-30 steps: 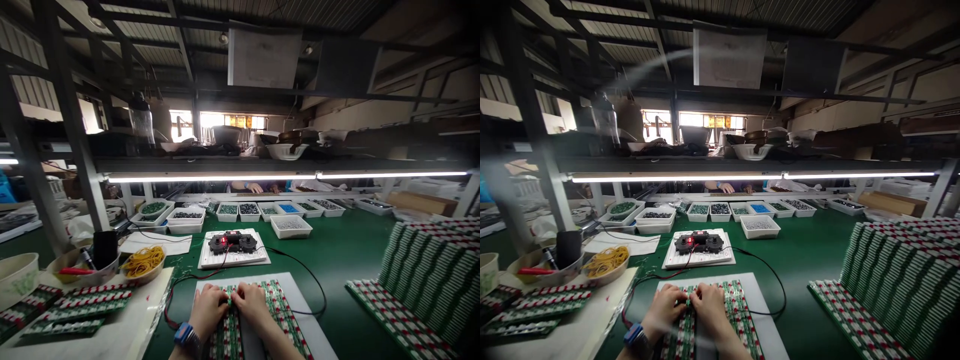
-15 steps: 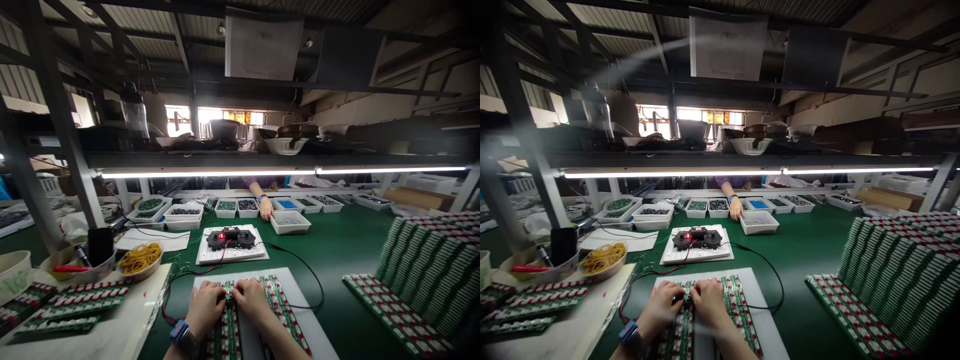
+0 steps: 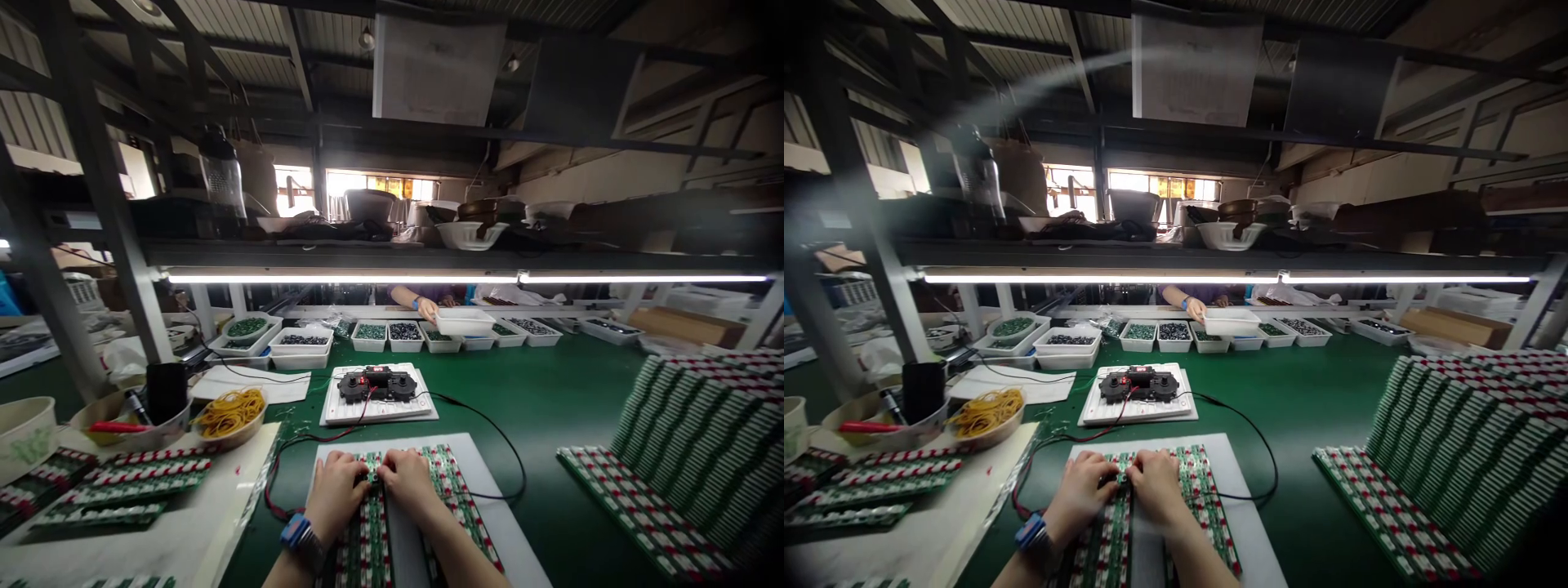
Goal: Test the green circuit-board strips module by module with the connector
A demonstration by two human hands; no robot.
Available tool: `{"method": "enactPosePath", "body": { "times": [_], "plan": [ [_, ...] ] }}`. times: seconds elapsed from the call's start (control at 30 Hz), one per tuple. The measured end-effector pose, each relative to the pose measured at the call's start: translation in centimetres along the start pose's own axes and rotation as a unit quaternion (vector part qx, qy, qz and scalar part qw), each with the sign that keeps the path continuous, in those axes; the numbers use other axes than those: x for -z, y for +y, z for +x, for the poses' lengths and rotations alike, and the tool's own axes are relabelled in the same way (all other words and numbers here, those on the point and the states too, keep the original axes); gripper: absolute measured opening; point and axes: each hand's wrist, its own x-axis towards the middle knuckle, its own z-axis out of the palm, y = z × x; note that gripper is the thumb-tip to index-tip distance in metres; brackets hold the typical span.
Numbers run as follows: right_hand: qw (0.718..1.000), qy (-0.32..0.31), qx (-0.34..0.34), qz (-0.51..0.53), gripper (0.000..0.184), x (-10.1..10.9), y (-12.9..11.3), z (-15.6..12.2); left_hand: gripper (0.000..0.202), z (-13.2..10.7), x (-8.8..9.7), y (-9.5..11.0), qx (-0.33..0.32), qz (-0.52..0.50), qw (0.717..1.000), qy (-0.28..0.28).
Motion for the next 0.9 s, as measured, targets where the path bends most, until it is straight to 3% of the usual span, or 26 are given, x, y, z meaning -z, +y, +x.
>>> {"method": "enactPosePath", "body": {
  "times": [0.27,0.43,0.63,0.9],
  "plan": [
    [0.999,0.011,0.010,0.043,0.020,0.9,-0.4,-0.5,0.017,-0.6,0.7,0.5,-0.033,0.014,0.998,0.052],
    [0.996,0.036,0.009,0.075,0.023,0.9,-0.4,0.2,0.021,0.2,1.1,0.3,-0.026,0.011,0.997,0.073],
    [0.997,0.061,0.003,0.048,0.022,0.3,-0.3,0.6,0.021,1.4,-0.1,-0.7,-0.032,-0.004,0.996,0.078],
    [0.998,0.037,0.003,0.042,0.020,0.1,0.1,0.6,0.022,2.3,-1.0,-2.2,-0.060,-0.059,0.994,0.067]
  ]
}}
